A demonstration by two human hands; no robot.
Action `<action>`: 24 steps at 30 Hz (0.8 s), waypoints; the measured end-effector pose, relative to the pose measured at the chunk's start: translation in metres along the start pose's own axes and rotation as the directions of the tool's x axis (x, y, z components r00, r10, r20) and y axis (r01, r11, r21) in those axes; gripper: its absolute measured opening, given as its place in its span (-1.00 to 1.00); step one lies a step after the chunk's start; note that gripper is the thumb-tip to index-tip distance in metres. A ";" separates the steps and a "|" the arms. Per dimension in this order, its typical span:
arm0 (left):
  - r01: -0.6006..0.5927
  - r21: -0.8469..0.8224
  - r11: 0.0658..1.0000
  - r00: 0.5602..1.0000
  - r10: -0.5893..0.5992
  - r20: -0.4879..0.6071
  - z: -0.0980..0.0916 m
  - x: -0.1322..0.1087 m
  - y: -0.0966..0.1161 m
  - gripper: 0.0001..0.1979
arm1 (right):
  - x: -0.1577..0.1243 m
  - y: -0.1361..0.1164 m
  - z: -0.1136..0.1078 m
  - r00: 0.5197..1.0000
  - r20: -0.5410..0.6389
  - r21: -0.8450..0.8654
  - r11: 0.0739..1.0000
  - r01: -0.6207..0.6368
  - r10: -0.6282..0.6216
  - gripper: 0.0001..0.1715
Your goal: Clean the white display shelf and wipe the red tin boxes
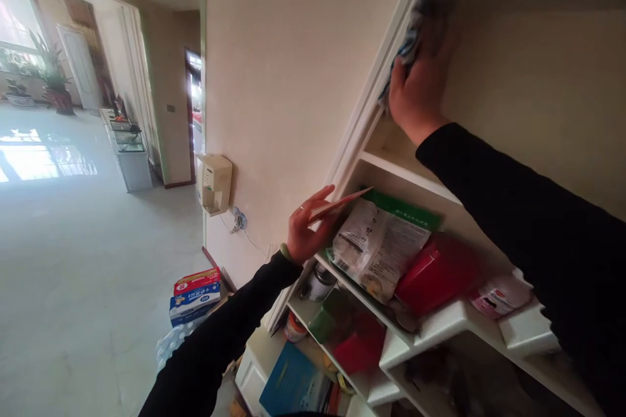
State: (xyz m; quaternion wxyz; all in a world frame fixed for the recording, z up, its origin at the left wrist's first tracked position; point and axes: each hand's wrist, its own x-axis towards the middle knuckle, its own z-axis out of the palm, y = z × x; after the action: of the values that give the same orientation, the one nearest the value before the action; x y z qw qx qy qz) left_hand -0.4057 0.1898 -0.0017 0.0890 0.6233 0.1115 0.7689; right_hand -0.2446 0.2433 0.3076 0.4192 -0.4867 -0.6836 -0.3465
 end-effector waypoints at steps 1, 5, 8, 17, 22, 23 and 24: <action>0.017 -0.014 1.000 1.000 -0.017 -0.006 0.003 -0.001 0.000 -0.81 | -0.017 -0.001 0.002 0.999 0.036 -0.004 1.000 0.026 -0.026 -0.13; 0.051 -0.091 0.995 0.999 -0.051 0.008 0.018 -0.009 0.005 -0.78 | -0.078 -0.004 0.006 0.974 0.206 -0.041 0.994 0.098 -0.088 -0.03; 0.083 -0.141 0.987 0.996 -0.079 0.031 0.029 -0.017 0.010 -0.76 | -0.107 -0.007 0.003 0.941 0.317 -0.033 0.990 0.134 -0.117 0.01; 0.182 -0.192 0.964 0.983 -0.178 0.038 0.037 -0.034 0.026 -0.69 | -0.116 -0.026 -0.027 0.845 0.517 -0.166 0.953 0.255 -0.136 -0.53; 0.146 -0.153 0.977 0.989 -0.149 -0.007 0.017 -0.035 0.033 -0.73 | -0.068 -0.022 -0.062 0.731 0.676 -0.162 0.950 0.266 -0.090 -0.76; 0.151 -0.151 0.977 0.988 -0.156 -0.018 0.012 -0.036 0.034 -0.72 | -0.062 -0.021 -0.064 0.731 0.679 -0.169 0.954 0.247 -0.069 -0.77; 0.165 -0.154 0.974 0.985 -0.171 -0.025 0.008 -0.036 0.034 -0.71 | -0.059 -0.020 -0.064 0.725 0.687 -0.167 0.959 0.227 -0.051 -0.77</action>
State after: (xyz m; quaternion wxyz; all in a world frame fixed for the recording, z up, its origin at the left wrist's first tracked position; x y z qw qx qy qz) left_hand -0.3908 0.1482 -0.0242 0.1988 0.5884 0.1067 0.7764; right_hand -0.2385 0.1594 0.2789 0.0527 -0.5730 -0.7766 -0.2564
